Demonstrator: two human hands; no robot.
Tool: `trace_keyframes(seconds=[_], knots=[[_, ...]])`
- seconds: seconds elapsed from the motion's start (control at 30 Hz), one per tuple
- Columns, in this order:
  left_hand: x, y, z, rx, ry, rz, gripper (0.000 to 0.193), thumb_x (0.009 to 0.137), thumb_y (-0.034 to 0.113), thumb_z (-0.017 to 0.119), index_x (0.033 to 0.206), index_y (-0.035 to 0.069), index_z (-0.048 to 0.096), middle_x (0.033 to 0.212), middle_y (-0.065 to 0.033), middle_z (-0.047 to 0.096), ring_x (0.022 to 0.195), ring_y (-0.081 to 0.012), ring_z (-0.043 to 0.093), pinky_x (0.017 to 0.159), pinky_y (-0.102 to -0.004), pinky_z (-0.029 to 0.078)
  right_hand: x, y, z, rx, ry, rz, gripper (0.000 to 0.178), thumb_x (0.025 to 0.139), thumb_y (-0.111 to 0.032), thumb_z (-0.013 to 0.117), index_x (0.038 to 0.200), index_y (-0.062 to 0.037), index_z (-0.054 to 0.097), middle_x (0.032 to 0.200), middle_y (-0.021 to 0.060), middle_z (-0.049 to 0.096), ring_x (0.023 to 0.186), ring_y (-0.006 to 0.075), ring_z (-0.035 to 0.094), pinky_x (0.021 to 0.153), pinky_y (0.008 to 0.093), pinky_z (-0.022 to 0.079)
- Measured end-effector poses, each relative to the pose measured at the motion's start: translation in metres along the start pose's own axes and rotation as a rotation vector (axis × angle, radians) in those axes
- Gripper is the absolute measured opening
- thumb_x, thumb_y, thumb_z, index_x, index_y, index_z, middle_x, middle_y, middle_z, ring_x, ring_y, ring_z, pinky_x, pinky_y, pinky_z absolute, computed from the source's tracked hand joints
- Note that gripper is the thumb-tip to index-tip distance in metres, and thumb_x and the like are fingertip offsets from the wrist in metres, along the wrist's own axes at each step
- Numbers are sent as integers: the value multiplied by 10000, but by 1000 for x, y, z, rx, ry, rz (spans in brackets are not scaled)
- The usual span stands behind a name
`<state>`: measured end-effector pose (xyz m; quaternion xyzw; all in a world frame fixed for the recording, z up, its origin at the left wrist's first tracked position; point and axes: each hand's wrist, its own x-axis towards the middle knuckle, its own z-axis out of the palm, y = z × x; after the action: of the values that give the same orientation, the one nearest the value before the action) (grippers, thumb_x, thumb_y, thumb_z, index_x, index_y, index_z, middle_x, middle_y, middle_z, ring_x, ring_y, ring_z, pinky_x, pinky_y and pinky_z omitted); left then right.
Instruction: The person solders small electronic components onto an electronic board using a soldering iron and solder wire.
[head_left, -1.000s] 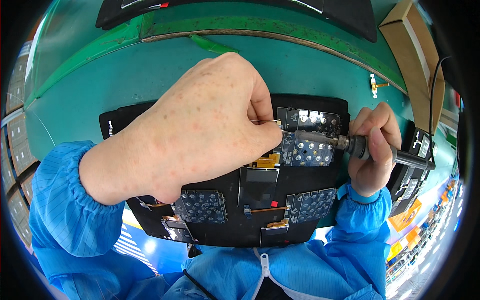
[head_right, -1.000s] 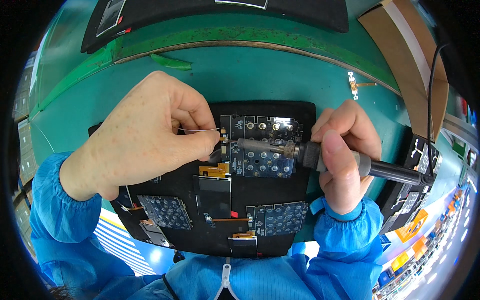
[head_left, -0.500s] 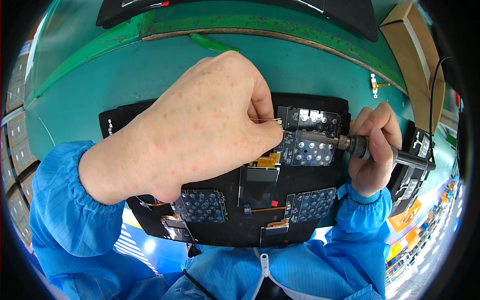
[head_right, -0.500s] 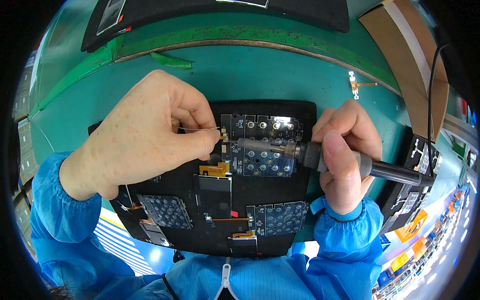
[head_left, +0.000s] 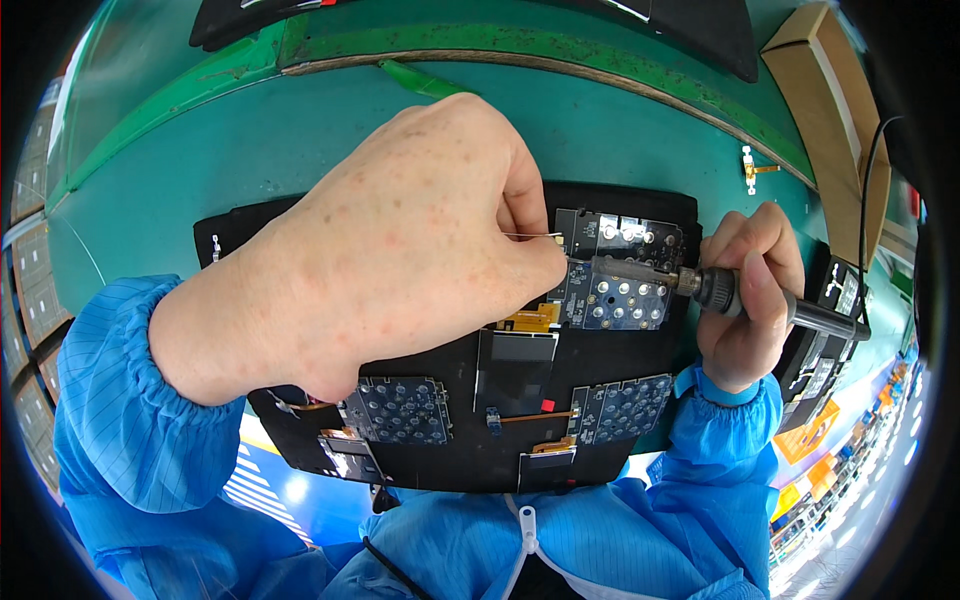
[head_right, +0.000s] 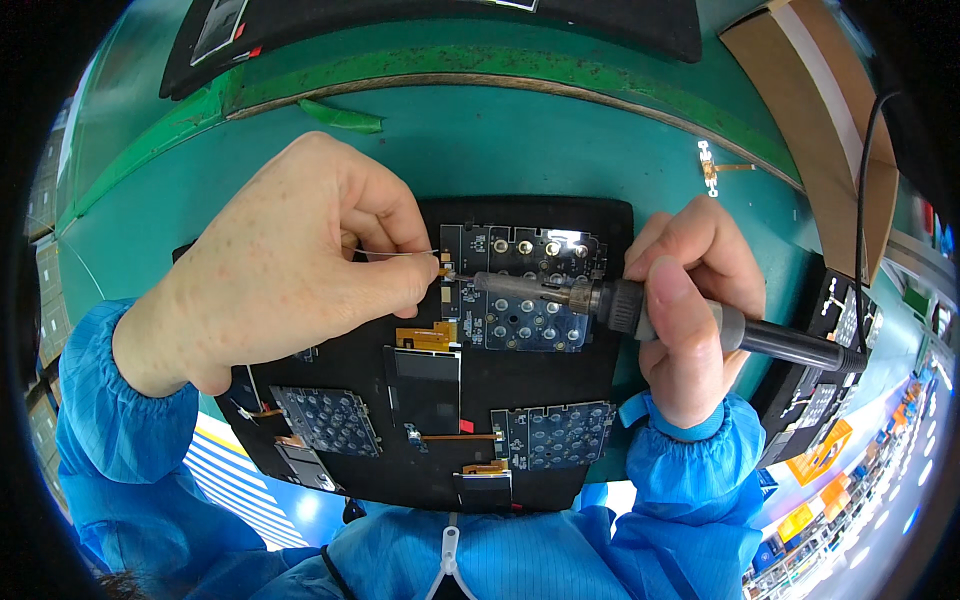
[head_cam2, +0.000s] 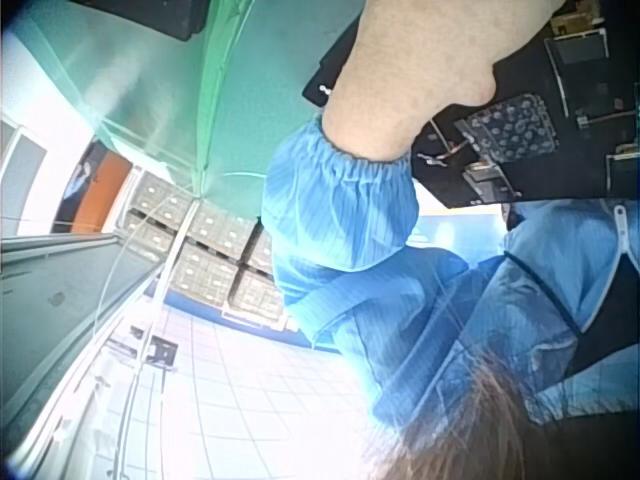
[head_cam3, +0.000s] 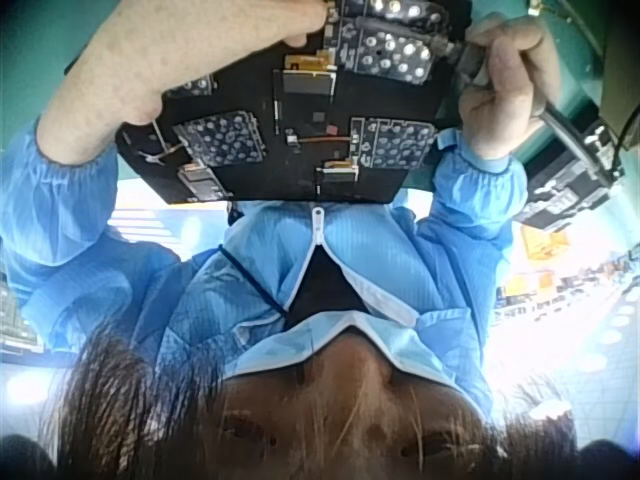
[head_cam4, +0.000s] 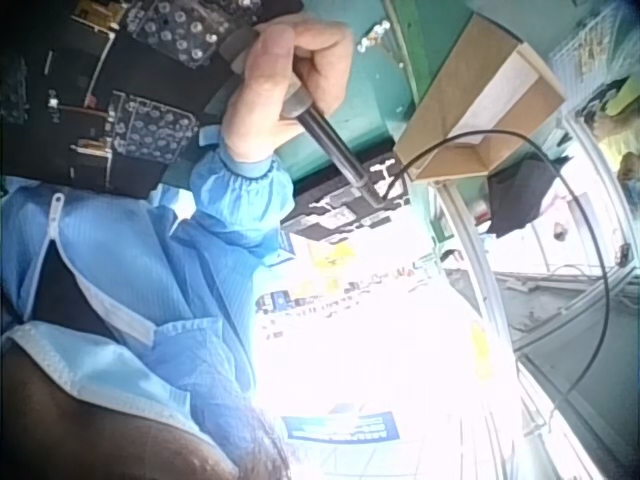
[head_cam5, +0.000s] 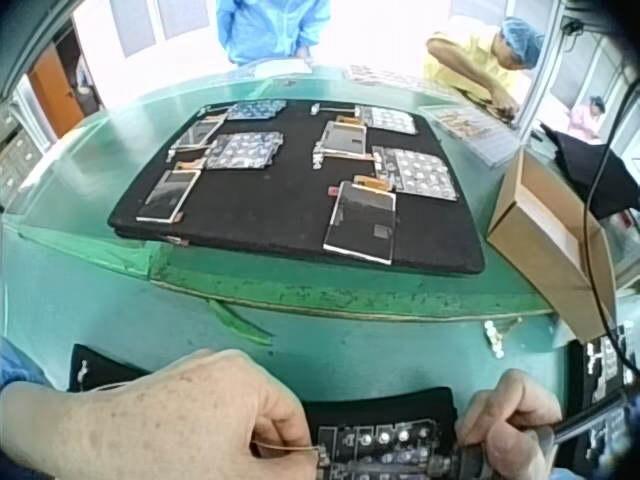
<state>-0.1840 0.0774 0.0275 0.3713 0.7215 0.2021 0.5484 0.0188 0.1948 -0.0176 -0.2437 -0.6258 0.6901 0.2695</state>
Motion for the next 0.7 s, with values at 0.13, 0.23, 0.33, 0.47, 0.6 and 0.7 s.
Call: trace_keyframes(seconds=[0.13, 0.23, 0.33, 0.47, 0.6, 0.7], knots=[[-3, 1, 0, 7, 3, -2, 155, 725, 79, 605, 728, -74, 632, 651, -123, 643, 578, -127, 599, 527, -234, 450, -1, -1, -1, 7, -22, 4, 175, 771, -170, 533, 747, -21, 445, 689, 51, 458, 618, 94, 361, 560, 226, 266], [-2, 0, 1, 6, 9, 14, 156, 727, 79, 605, 729, -75, 633, 651, -123, 643, 578, -128, 600, 529, -234, 452, 0, -1, -1, 3, -17, 9, 175, 770, -171, 531, 744, -22, 443, 688, 50, 456, 618, 93, 360, 559, 226, 265], [0, -1, 0, 10, 6, 26, 159, 729, 82, 606, 734, -75, 635, 649, -123, 644, 579, -128, 602, 533, -235, 454, 0, -1, -2, -10, -8, 12, 176, 771, -173, 528, 738, -25, 439, 688, 50, 455, 615, 93, 356, 556, 228, 262], [-1, -2, 0, 67, 28, 64, 173, 728, 95, 609, 751, -73, 640, 645, -126, 644, 585, -137, 609, 546, -246, 463, 0, -3, 0, 22, -16, 29, 181, 772, -181, 529, 738, -29, 437, 687, 53, 455, 607, 94, 351, 549, 233, 256], [-4, 0, -1, 87, 54, 81, 177, 725, 101, 608, 758, -69, 643, 667, -131, 649, 605, -156, 618, 566, -265, 472, -1, -8, -2, 29, -11, 29, 182, 777, -186, 531, 748, -33, 438, 679, 51, 442, 606, 100, 354, 536, 241, 259], [-10, 1, -3, 83, 73, 47, 177, 730, 108, 620, 761, -64, 643, 672, -144, 647, 614, -192, 624, 572, -283, 475, -4, -18, -11, 44, 86, -25, 185, 819, -211, 512, 786, -47, 434, 674, 47, 415, 572, 107, 349, 496, 240, 278]])
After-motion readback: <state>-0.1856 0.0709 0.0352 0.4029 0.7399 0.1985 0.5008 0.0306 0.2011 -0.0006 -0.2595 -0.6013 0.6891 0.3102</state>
